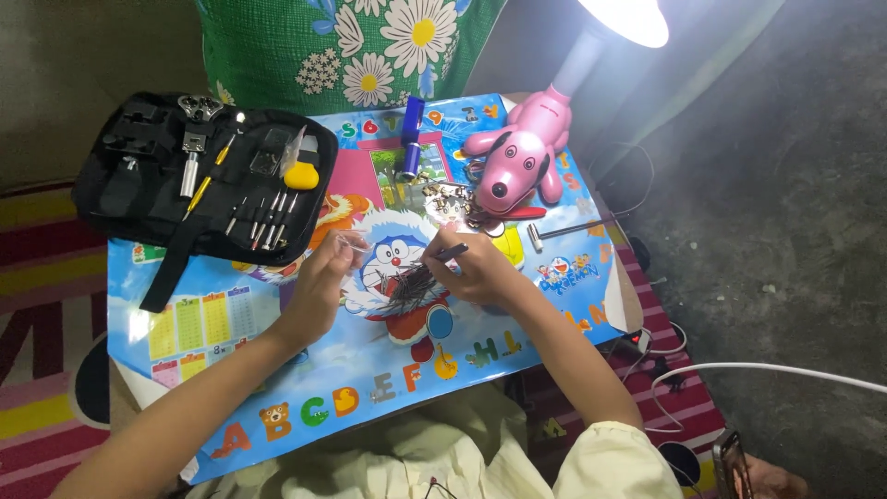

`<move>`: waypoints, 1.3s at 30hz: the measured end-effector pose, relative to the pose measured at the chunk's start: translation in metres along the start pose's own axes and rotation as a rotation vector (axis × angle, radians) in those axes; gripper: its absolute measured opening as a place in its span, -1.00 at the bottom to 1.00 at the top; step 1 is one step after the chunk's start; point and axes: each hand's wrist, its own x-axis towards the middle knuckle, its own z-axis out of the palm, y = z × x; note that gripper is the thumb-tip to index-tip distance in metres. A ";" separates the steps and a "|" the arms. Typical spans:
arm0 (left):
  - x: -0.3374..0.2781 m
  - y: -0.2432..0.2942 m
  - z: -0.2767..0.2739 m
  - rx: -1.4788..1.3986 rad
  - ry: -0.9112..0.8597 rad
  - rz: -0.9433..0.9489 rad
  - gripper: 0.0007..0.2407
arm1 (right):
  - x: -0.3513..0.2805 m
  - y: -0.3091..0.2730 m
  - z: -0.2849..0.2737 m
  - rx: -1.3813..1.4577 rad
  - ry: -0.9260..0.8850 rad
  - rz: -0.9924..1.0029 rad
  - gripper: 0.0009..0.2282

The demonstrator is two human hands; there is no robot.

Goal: Repairing or adjusting a watch strap using a specialized tool kit on a low table.

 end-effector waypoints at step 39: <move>0.003 -0.014 0.001 0.059 -0.039 0.277 -0.66 | 0.010 -0.024 -0.015 0.051 0.001 0.046 -0.90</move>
